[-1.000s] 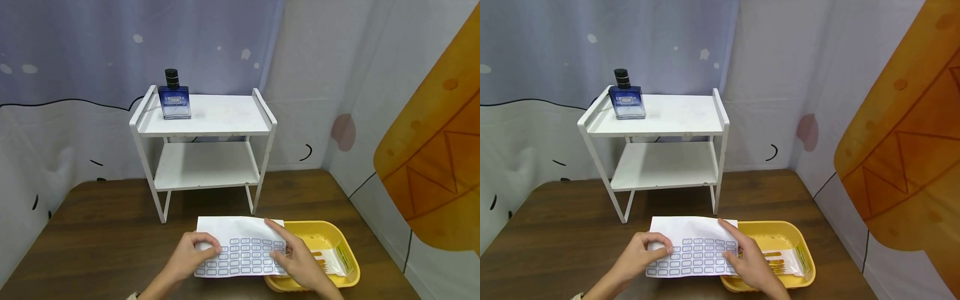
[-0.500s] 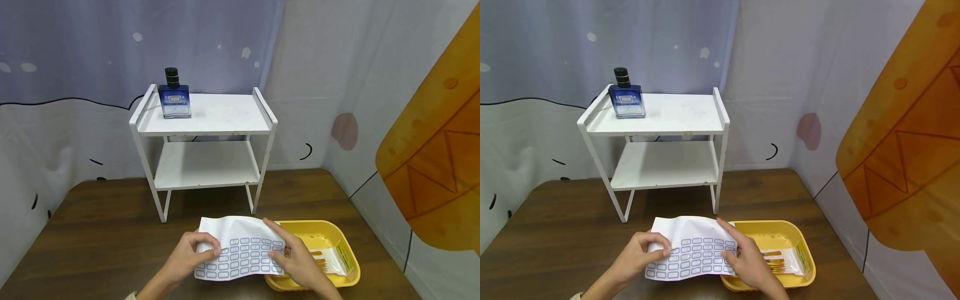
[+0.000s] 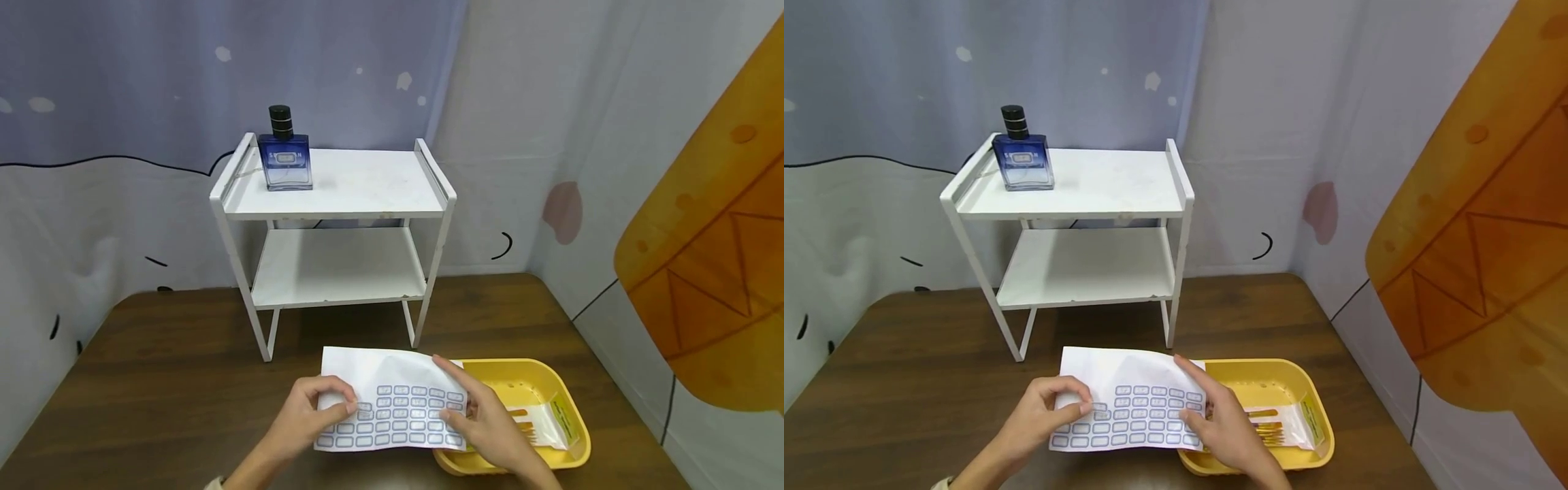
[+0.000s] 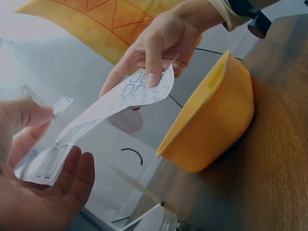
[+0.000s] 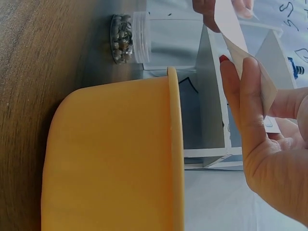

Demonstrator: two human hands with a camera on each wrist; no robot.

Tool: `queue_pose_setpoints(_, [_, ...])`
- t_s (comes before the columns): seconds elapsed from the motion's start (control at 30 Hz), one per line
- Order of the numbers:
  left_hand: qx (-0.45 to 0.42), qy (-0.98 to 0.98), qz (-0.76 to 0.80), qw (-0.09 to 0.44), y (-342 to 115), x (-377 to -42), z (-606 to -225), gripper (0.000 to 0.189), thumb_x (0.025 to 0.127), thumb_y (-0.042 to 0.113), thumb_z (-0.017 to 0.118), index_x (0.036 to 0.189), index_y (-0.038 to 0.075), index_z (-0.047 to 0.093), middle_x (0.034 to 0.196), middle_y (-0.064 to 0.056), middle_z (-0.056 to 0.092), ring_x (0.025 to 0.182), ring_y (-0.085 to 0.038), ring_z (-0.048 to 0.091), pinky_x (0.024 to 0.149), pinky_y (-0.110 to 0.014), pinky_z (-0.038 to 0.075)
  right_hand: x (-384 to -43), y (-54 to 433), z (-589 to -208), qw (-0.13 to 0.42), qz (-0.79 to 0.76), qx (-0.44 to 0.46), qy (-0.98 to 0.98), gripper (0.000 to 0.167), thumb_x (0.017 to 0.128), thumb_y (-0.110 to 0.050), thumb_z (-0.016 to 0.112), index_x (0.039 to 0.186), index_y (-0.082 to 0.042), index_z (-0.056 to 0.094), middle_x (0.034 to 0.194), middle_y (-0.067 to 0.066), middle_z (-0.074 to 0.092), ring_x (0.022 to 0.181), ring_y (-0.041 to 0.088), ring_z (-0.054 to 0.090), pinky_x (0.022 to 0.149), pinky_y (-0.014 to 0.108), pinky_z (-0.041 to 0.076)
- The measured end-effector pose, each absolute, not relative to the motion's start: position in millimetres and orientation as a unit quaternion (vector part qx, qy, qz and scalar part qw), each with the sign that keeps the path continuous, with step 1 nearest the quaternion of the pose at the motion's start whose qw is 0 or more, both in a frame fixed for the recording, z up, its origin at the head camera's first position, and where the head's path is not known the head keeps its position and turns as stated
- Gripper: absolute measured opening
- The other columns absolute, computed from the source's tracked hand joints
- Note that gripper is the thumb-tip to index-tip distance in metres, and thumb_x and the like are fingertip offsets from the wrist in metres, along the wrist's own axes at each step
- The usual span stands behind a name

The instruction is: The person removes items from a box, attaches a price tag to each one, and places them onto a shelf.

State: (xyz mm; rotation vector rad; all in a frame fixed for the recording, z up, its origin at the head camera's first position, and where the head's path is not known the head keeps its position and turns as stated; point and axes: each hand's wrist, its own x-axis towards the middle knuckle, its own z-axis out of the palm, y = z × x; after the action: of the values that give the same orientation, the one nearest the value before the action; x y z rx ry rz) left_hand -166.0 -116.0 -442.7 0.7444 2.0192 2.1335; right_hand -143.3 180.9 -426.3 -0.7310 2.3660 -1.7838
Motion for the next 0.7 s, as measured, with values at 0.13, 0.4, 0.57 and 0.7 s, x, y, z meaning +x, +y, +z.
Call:
queue_pose_setpoints(0.13, [0.227, 0.67, 0.703, 0.067, -120.1, -165.5, -438.9, 0.011, 0.088, 0.0, 0.067, 0.09, -0.011, 0.064, 0.089, 0.007, 0.065, 0.086, -0.004, 0.06, 0.07, -0.022, 0.056, -143.1, 181.7, -426.4, 0.052, -0.586, -0.23, 0.775, 0.073, 0.09, 0.011, 0.058, 0.155, -0.004, 0.03, 0.139, 0.037, 0.048, 0.107, 0.01, 0.068, 0.083, 0.033, 0.06])
queue_pose_setpoints(0.4, [0.226, 0.681, 0.691, 0.089, -135.0, -168.1, -435.0, 0.013, 0.088, 0.0, 0.066, 0.092, -0.013, 0.063, 0.087, 0.007, 0.066, 0.075, -0.004, 0.062, 0.066, -0.023, 0.055, -143.9, 181.1, -425.8, 0.07, -0.586, -0.23, 0.774, 0.074, 0.09, 0.011, 0.058, 0.156, -0.005, 0.028, 0.14, 0.036, 0.049, 0.108, 0.012, 0.069, 0.081, 0.033, 0.06])
queue_pose_setpoints(0.57, [0.197, 0.697, 0.681, 0.107, -143.3, -168.3, -430.0, 0.016, 0.087, 0.0, 0.066, 0.093, -0.014, 0.062, 0.087, 0.006, 0.064, 0.074, -0.006, 0.062, 0.068, -0.023, 0.054, -144.0, 174.9, -422.9, 0.084, -0.597, -0.223, 0.767, 0.075, 0.09, 0.012, 0.058, 0.157, -0.006, 0.028, 0.139, 0.035, 0.05, 0.107, 0.016, 0.069, 0.08, 0.033, 0.06])
queue_pose_setpoints(0.7, [0.175, 0.705, 0.68, 0.103, -149.2, -168.2, -427.7, 0.017, 0.087, 0.002, 0.066, 0.092, -0.014, 0.061, 0.087, 0.004, 0.063, 0.074, -0.006, 0.061, 0.067, -0.023, 0.053, -143.9, 167.1, -420.2, 0.097, -0.605, -0.209, 0.762, 0.075, 0.091, 0.011, 0.057, 0.157, -0.01, 0.029, 0.142, 0.033, 0.048, 0.108, 0.017, 0.069, 0.082, 0.032, 0.06])
